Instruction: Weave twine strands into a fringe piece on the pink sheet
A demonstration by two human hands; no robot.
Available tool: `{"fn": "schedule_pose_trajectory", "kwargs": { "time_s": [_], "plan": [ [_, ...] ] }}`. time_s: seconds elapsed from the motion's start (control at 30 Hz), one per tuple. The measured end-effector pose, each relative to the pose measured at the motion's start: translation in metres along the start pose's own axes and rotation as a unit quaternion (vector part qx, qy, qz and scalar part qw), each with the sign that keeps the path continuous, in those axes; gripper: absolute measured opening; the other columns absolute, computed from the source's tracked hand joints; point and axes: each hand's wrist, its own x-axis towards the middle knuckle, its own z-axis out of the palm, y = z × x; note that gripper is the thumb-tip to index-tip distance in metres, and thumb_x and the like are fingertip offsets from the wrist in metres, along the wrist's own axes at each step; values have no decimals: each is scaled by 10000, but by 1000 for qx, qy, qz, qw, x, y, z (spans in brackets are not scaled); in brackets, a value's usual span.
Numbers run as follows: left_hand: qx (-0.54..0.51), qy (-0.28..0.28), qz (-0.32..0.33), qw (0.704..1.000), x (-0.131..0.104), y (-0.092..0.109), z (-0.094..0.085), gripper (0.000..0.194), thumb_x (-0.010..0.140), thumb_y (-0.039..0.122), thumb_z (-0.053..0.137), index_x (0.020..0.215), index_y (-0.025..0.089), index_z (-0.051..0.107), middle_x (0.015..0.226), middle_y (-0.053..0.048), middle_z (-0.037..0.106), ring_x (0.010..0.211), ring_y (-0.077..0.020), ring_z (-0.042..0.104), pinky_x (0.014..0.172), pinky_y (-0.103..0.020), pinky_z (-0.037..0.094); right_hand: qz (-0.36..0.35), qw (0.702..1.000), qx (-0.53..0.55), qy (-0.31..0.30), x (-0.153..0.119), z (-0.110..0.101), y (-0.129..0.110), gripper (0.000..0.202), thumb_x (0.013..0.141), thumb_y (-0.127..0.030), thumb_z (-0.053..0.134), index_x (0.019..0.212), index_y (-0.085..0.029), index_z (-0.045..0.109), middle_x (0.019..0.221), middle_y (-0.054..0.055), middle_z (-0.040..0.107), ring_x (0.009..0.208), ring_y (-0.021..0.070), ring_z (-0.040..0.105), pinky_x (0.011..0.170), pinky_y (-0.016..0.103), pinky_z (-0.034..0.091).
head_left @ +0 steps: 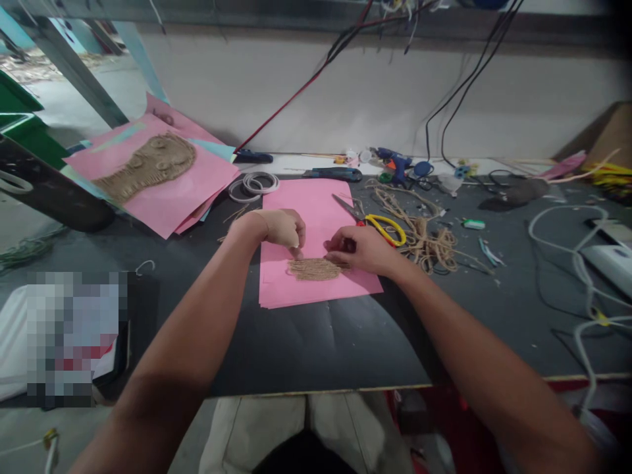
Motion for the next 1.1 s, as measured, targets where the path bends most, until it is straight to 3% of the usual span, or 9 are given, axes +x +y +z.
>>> {"fn": "schedule_pose_trajectory", "kwargs": {
  "time_s": [0.23,0.43,0.63,0.8,0.9,1.1],
  "plan": [
    [-12,-18,3,1000,-8,-4,-4,457,542,372,806,967,219,739,933,-30,729,857,-215,621,689,-290,439,2,999,-38,8,0,-8,-2,203,874,-388,728,834,-191,701,670,10,667,573,123,532,550,283,380],
    [-8,-28,6,1000,-12,-12,-9,438,580,439,790,945,204,732,861,-28,703,793,-190,609,662,-271,421,-8,999,-49,16,1,-9,1,246,937,-406,654,834,-195,726,670,16,672,583,128,531,573,295,367],
    [48,-36,-32,998,-16,4,-9,507,526,495,818,953,232,740,931,-29,733,840,-227,634,683,-294,442,-20,998,-56,34,2,-5,2,254,927,-413,665,828,-185,716,651,11,650,572,120,515,559,285,350],
    [111,-66,-74,989,-13,20,-3,605,455,481,856,980,204,739,1041,-92,738,879,-282,649,738,-346,467,-25,997,-63,28,2,-5,1,265,934,-422,656,816,-190,707,656,15,646,586,128,523,572,294,354],
    [113,-69,-69,989,-12,20,-3,633,462,465,857,1025,202,737,1041,-96,735,919,-294,649,786,-362,476,-21,997,-67,26,2,-5,1,266,937,-426,647,818,-194,704,662,20,650,591,137,529,577,300,355],
    [102,-82,-63,989,-16,17,-7,616,449,507,857,982,234,712,951,-44,730,896,-275,645,716,-331,471,-62,997,-37,-12,-2,-11,-3,255,863,-440,722,866,-189,677,788,34,689,670,150,576,635,298,407]
  ]
}}
